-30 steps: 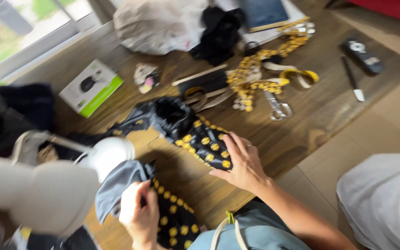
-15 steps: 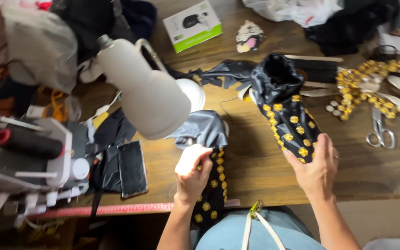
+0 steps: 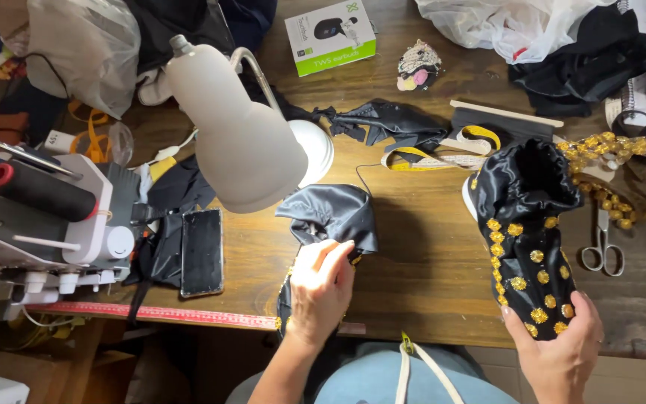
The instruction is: The person adjusts the gathered opening of a black shoe cover with gold embellishments, then handles a black elastic band and a shoe last. They place the elastic band around the shoe cover opening and continue adjusting the fit.
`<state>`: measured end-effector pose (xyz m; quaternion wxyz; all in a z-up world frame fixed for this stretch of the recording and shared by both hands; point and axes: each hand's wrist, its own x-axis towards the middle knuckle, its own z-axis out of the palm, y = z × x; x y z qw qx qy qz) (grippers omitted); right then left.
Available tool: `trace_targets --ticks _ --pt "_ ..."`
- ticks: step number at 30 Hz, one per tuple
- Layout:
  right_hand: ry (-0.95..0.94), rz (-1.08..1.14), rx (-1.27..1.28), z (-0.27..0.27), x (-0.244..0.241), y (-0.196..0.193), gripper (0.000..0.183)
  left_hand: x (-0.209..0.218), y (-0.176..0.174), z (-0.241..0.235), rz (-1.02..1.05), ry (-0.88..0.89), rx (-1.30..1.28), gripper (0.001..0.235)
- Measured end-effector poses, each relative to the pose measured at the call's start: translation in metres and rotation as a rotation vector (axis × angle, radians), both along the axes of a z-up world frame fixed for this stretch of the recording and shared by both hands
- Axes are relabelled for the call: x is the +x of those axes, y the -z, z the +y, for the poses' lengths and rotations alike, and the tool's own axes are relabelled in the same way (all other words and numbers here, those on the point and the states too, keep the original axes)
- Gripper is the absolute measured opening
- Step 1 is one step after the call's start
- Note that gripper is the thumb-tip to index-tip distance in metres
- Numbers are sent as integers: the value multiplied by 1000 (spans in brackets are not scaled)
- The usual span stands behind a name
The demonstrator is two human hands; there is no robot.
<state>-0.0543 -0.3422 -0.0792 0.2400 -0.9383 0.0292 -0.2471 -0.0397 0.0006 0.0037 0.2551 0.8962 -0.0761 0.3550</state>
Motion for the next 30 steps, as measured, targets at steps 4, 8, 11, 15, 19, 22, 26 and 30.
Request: trace_targets --ticks 4,8,11,15,19,22,26,30 --pt "-69 -8 -146 -20 17 -9 98 -6 15 -48 -60 145 -79 30" --pt "-265 -210 -62 -26 46 -46 65 -1 65 -73 132 374 -115 30" --pt "-418 -191 61 14 66 -83 39 8 120 -61 309 196 -107 46" --pt "-642 -75 -30 101 118 -78 21 21 75 -49 377 -224 19 48" --pt "-654 206 -275 165 210 13 29 31 51 -19 608 -86 -203 69" --pt "-680 463 -173 206 259 36 43 37 51 -8 599 -154 -215 68" --pt "-567 412 -272 226 287 -19 22 45 99 4 573 -186 -306 61" --pt "-413 645 -331 228 298 -162 30 76 105 -18 252 69 -251 45"
